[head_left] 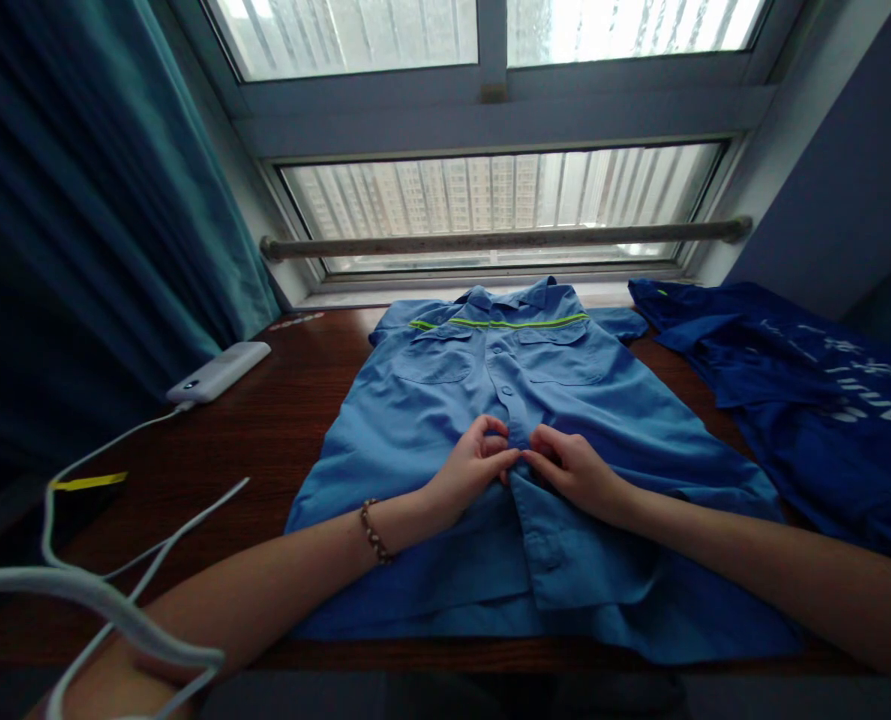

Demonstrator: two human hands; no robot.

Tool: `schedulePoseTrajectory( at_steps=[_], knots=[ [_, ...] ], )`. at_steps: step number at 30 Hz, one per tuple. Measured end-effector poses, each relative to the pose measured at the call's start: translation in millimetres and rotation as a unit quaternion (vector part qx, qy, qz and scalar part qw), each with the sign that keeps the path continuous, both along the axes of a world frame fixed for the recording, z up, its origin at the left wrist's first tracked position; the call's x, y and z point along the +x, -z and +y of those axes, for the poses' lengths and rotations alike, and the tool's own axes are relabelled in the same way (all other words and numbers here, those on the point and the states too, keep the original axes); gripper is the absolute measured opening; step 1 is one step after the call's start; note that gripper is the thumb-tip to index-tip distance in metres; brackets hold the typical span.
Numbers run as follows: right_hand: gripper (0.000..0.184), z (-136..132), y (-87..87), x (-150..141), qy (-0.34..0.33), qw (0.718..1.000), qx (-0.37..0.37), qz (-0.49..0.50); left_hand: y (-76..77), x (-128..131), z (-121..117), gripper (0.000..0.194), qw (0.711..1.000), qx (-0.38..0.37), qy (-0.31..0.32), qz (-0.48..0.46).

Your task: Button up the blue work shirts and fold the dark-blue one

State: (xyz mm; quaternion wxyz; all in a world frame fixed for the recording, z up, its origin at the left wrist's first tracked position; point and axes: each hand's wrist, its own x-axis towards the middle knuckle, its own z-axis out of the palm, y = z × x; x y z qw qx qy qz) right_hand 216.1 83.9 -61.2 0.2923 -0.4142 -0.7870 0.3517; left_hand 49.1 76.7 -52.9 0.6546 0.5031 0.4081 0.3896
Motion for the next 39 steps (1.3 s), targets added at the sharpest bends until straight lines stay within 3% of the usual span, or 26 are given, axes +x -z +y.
schedulePoseTrajectory(
  at_steps=[11, 18, 26, 33, 36, 39],
  knots=[
    [0.011, -8, -1.3, -2, -0.027, 0.999, 0.035, 0.016, 0.6, -1, 4, 0.026, 0.995, -0.056, -0.054, -0.067],
    [0.014, -8, -3.0, -4, -0.02, 0.999, 0.018, 0.031, -1.8, -1, 1, 0.031, 0.996, 0.002, -0.013, -0.09],
    [0.034, 3, -1.1, -2, -0.049, 0.971, -0.167, 0.162, -7.8, -3, 0, 0.032, 0.994, 0.107, 0.031, -0.009],
    [0.039, 11, -5.6, 0, -0.06, 0.947, -0.27, 0.165, -8.2, -8, 3, 0.032, 0.983, 0.153, 0.058, 0.08],
    [0.038, 7, -14.6, 2, -0.036, 0.962, -0.236, 0.136, -6.2, -10, 6, 0.038, 0.98, 0.156, 0.046, 0.117],
    [0.035, -10, -30.0, 3, -0.063, 0.992, -0.095, 0.052, -3.8, -13, 10, 0.042, 0.971, 0.17, 0.032, 0.165]
  ],
)
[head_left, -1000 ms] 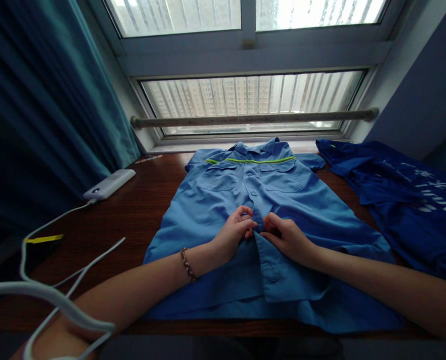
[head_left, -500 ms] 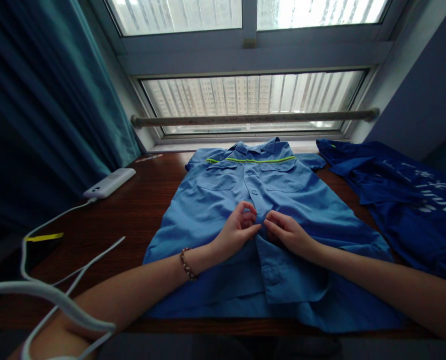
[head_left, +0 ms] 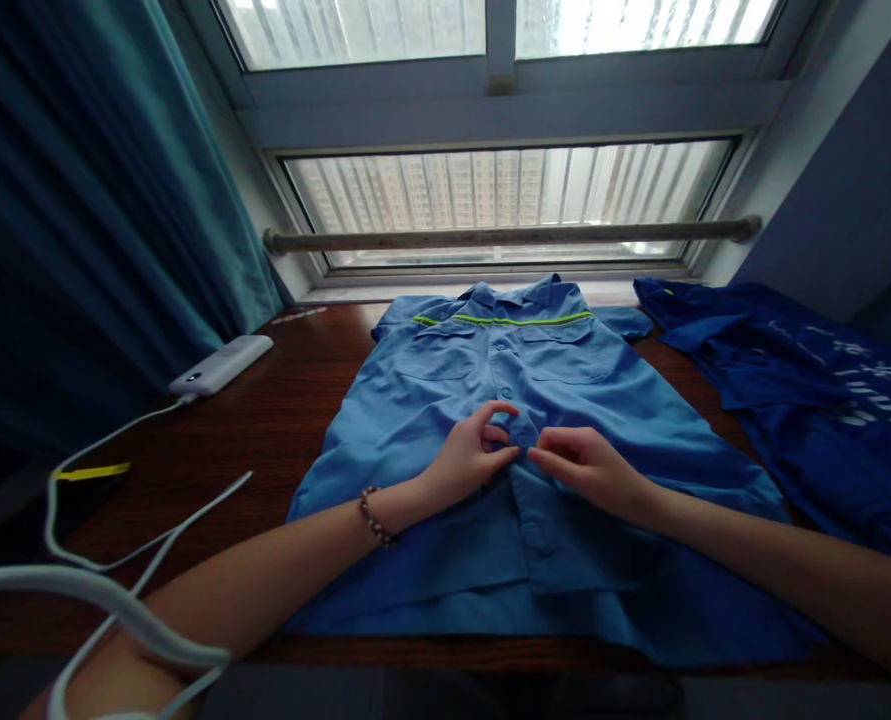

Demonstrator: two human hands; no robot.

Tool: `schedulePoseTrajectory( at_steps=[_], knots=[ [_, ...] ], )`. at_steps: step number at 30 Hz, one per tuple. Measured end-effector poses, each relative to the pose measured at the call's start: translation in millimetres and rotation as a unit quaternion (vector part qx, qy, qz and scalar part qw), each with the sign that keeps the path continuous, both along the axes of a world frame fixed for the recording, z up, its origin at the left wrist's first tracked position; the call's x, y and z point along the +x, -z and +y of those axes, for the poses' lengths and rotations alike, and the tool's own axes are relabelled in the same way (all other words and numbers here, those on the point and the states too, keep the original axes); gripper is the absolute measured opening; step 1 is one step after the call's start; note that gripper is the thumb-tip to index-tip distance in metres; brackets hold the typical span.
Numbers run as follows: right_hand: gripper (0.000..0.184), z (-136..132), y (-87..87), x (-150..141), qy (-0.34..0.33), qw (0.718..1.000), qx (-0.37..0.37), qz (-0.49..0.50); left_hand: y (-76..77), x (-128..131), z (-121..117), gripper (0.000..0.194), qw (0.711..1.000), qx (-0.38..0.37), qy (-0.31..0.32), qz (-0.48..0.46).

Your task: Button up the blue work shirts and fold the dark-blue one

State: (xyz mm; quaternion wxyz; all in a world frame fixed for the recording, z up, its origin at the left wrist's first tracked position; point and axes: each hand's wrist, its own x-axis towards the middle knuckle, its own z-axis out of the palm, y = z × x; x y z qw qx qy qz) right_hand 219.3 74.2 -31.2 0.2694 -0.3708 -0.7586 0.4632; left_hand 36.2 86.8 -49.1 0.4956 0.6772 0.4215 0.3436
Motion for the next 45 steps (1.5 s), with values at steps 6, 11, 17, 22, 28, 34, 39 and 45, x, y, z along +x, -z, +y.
schedulePoseTrajectory(
  at_steps=[6, 11, 17, 22, 28, 34, 39, 45],
  knots=[
    [0.023, -39, -14.0, 0, -0.177, 0.886, 0.289, -0.316, -4.1, -4, 5, 0.041, 0.995, 0.076, -0.018, 0.067],
    [0.029, -34, -10.9, 3, -0.179, 0.886, 0.247, -0.349, -7.3, -4, 4, 0.042, 0.996, 0.053, -0.02, 0.063],
    [0.02, -32, -13.0, 6, -0.218, 0.885, 0.227, -0.344, -1.5, -4, 7, 0.028, 0.999, -0.04, -0.014, 0.016],
    [0.036, -31, -12.4, 7, -0.209, 0.889, 0.225, -0.339, -5.4, -7, 11, 0.025, 0.997, -0.058, -0.048, 0.025],
    [0.004, -18, -15.2, 13, -0.227, 0.915, 0.143, -0.3, -23.4, -7, -4, 0.028, 0.951, -0.118, 0.231, 0.169],
    [0.007, 22, 1.8, 20, -0.195, 0.952, -0.215, -0.095, -26.2, 1, -21, 0.037, 0.94, -0.043, 0.289, 0.179],
    [0.014, 38, 16.3, 23, -0.141, 0.922, -0.36, 0.027, -21.0, 7, -28, 0.023, 0.941, 0.112, 0.256, 0.191],
    [0.014, 32, 13.8, 22, -0.106, 0.908, -0.399, 0.075, -19.3, 10, -32, 0.013, 0.918, 0.169, 0.27, 0.237]
  ],
)
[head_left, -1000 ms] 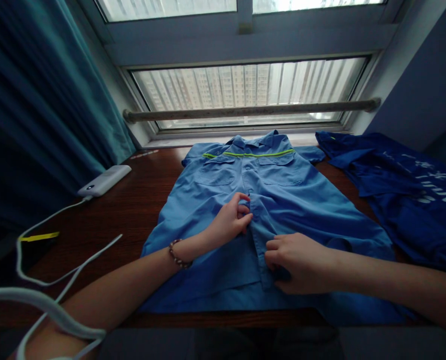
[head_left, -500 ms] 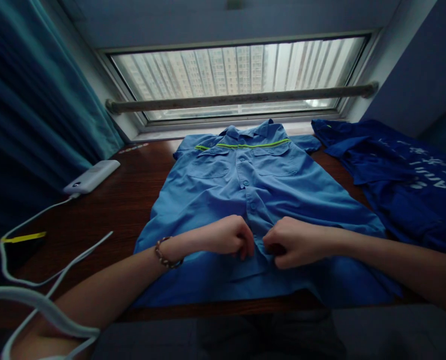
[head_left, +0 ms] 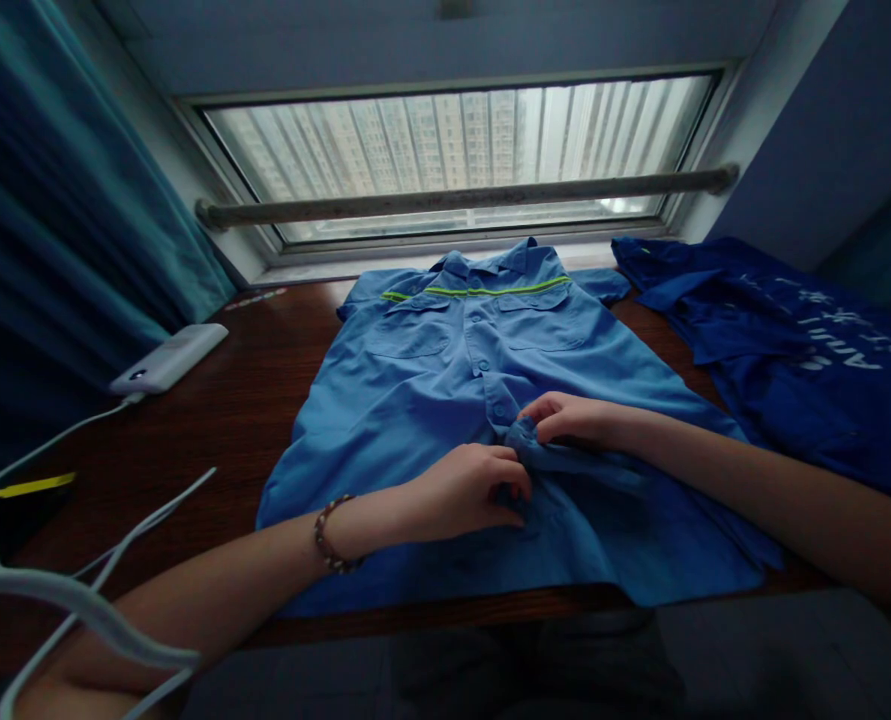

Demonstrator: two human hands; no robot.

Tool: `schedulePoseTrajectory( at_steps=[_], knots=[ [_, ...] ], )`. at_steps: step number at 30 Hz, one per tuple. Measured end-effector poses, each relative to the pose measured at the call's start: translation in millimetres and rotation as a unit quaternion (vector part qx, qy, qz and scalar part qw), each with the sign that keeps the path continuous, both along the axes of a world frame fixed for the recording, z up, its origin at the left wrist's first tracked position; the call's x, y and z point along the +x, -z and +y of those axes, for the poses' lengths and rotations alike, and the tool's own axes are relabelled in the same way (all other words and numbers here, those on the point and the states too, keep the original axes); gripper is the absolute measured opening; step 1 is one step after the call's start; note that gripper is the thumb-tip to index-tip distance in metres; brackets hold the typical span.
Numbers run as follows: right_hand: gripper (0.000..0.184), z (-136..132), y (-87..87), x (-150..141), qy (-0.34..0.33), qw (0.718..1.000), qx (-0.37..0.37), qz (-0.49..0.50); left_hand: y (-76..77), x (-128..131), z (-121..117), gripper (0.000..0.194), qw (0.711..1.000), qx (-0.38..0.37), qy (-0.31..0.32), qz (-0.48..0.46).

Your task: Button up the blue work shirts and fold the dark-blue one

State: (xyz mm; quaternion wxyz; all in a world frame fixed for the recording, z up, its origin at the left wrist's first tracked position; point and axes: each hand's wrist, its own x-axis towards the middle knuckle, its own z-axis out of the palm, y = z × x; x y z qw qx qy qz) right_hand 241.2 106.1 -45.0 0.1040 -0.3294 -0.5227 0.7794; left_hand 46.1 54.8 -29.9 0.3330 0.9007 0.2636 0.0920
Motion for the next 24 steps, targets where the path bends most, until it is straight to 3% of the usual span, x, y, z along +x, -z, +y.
schedulePoseTrajectory(
  at_steps=[6, 12, 18, 24],
  knots=[
    [0.015, -2, -4.7, -2, 0.043, 0.999, -0.029, 0.003, -8.4, 0, -7, 0.015, 0.997, 0.034, -0.023, 0.07],
    [0.014, -4, 0.3, -3, 0.054, 0.998, -0.024, 0.014, -11.0, 0, -5, 0.015, 0.994, -0.015, -0.059, 0.089],
    [0.015, -9, -0.3, -7, 0.071, 0.997, 0.008, -0.008, -3.3, -7, 2, 0.012, 0.973, -0.139, -0.186, -0.016],
    [0.018, -14, -6.9, -9, 0.088, 0.996, -0.015, 0.016, -7.2, -9, 5, 0.03, 0.946, -0.199, -0.232, -0.107]
  ],
)
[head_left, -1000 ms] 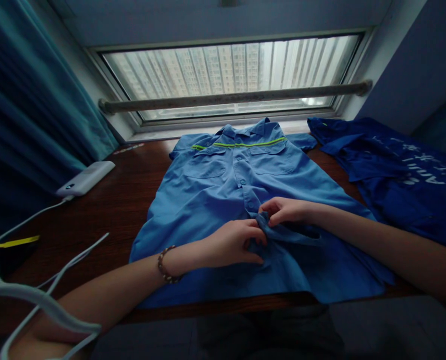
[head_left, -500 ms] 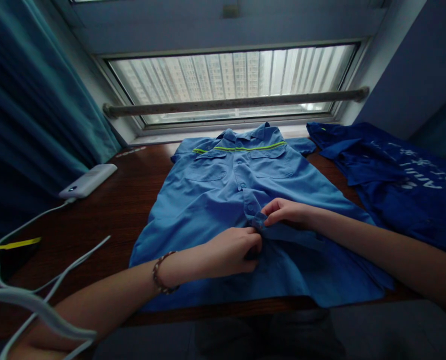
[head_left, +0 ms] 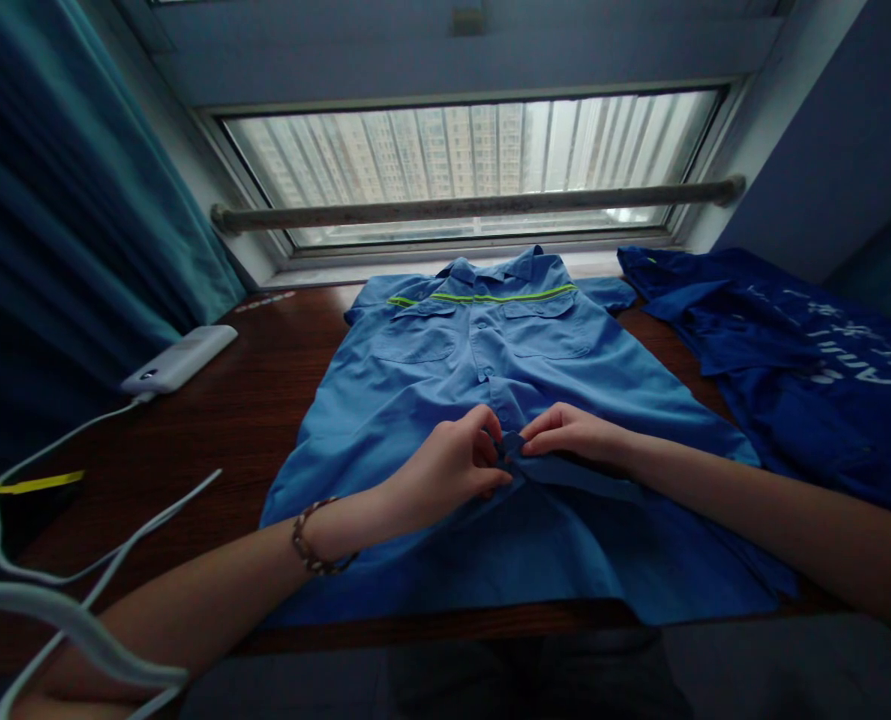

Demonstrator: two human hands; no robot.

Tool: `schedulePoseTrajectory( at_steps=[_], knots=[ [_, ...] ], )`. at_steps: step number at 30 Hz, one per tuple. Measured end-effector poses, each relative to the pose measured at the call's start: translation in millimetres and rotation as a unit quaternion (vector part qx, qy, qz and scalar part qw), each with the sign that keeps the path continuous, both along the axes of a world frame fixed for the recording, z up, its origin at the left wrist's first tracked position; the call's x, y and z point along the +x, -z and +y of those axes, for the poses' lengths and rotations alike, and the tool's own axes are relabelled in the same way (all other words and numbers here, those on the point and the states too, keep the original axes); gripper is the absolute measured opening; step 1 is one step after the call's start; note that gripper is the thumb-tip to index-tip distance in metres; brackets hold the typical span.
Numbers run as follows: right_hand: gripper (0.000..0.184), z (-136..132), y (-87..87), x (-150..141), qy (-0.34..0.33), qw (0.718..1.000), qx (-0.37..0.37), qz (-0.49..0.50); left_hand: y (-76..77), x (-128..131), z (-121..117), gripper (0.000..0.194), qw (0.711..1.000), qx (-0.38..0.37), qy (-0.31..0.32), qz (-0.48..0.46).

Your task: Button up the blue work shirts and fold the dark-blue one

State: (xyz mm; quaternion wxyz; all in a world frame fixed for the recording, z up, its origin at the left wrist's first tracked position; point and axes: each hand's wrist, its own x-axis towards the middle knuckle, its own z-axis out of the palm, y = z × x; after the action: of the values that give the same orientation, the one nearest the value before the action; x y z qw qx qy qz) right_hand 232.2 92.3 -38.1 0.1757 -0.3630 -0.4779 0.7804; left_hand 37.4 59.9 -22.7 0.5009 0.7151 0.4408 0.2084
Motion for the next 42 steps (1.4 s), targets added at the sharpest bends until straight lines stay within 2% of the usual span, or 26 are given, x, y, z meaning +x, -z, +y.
schedulePoseTrajectory(
  at_steps=[5, 12, 18, 21, 26, 30, 33, 36, 39, 42],
  knots=[
    [0.019, -4, -3.8, -2, 0.023, 0.999, 0.028, -0.008, -7.7, 0, 0, 0.033, 1.0, 0.019, -0.002, 0.006],
    [0.022, -8, -1.8, -3, 0.024, 0.998, 0.062, -0.001, -15.0, -7, 4, 0.021, 0.995, 0.046, 0.064, 0.059],
    [0.023, -9, -0.8, -3, 0.006, 0.996, 0.09, -0.018, -15.1, -9, 6, 0.026, 0.987, 0.11, 0.071, 0.098],
    [0.023, -10, -2.4, -4, 0.019, 0.989, 0.139, -0.038, -12.0, -8, 7, 0.029, 0.975, 0.186, 0.057, 0.11],
    [0.021, -17, -1.1, -5, 0.069, 0.965, 0.248, -0.045, -4.2, -11, 9, 0.018, 0.923, 0.356, 0.096, 0.105],
    [0.021, -24, -0.6, -5, 0.089, 0.936, 0.332, -0.071, -1.5, -11, 10, 0.012, 0.893, 0.421, 0.131, 0.086],
    [0.018, -27, -2.1, -6, 0.1, 0.902, 0.413, -0.083, 0.2, -11, 12, 0.011, 0.865, 0.469, 0.152, 0.09],
    [0.014, -29, -2.5, -7, 0.111, 0.87, 0.473, -0.083, 2.1, -12, 14, 0.01, 0.811, 0.545, 0.177, 0.116],
    [0.013, -29, -0.4, -8, 0.115, 0.857, 0.496, -0.082, 2.7, -13, 15, 0.012, 0.744, 0.614, 0.208, 0.162],
    [0.01, -29, 2.4, -8, 0.108, 0.849, 0.509, -0.089, 3.9, -14, 14, 0.016, 0.698, 0.652, 0.233, 0.182]
  ],
)
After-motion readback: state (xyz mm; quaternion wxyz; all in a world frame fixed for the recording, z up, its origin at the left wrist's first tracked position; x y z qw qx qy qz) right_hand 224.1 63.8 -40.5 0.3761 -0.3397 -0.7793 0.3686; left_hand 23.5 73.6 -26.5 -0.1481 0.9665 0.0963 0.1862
